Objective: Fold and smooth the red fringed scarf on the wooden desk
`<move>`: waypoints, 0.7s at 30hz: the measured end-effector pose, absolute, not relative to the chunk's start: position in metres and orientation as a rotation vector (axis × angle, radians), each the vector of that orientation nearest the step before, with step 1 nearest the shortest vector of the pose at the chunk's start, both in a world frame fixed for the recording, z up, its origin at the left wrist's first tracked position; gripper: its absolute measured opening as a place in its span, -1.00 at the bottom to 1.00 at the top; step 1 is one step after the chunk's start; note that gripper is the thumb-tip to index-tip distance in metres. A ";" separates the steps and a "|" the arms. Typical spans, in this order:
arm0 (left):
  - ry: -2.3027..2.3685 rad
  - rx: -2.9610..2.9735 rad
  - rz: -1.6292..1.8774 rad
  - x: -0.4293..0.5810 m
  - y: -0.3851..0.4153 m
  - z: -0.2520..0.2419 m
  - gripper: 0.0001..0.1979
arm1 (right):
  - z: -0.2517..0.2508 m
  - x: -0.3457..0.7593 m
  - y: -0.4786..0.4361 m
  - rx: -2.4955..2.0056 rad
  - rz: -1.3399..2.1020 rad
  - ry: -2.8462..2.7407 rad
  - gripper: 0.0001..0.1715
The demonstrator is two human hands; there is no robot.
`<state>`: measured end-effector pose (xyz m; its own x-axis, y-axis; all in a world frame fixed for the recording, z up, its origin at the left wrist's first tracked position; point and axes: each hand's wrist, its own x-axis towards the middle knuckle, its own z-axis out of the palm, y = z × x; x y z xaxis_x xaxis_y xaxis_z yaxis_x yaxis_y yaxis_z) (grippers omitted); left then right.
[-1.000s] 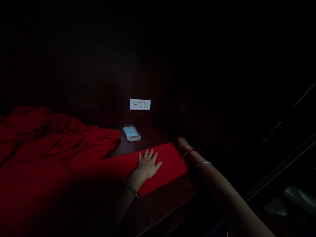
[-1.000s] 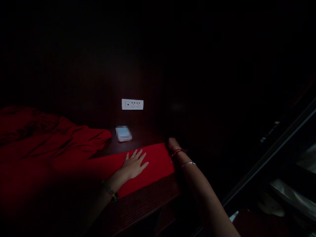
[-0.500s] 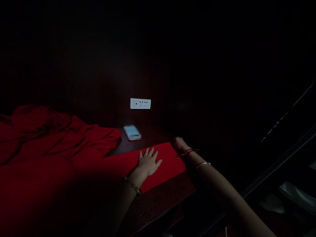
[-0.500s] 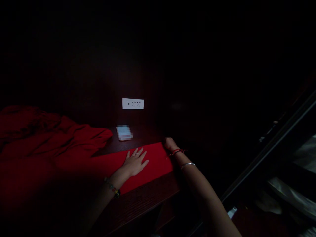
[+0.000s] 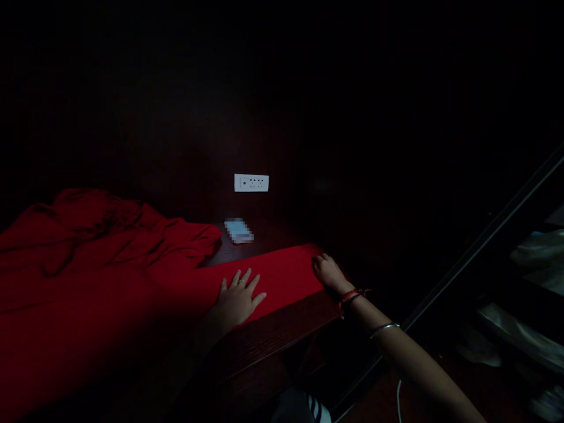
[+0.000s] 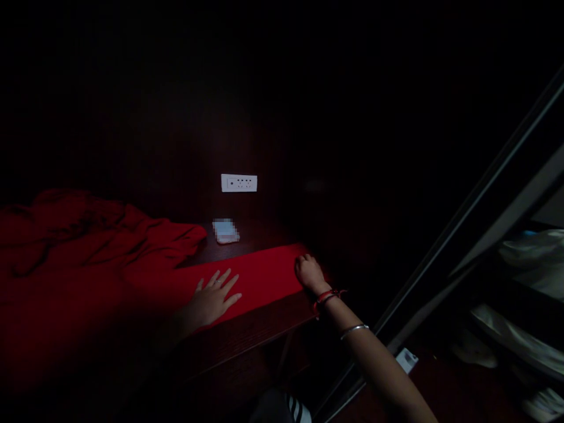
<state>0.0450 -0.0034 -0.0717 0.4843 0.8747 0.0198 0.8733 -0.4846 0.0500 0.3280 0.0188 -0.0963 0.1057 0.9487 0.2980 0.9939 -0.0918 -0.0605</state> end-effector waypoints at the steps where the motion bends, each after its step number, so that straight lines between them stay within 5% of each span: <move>1: 1.601 2.707 0.109 0.036 -0.008 -0.074 -0.46 | -0.096 0.328 0.016 -2.164 -0.269 -1.882 -0.62; 7: 1.729 2.787 0.263 0.004 -0.030 -0.088 -0.50 | -0.092 0.281 -0.020 -1.785 -0.259 -2.087 -0.43; 21: 1.637 2.970 0.311 -0.024 -0.052 -0.084 -0.49 | -0.078 0.227 -0.055 -1.510 0.078 -2.375 -0.42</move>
<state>-0.0244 -0.0516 -0.0842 0.5296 0.8000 0.2820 0.8477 -0.5113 -0.1413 0.2265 -0.0553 -0.0782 -0.3872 0.8898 0.2415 0.8719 0.4385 -0.2178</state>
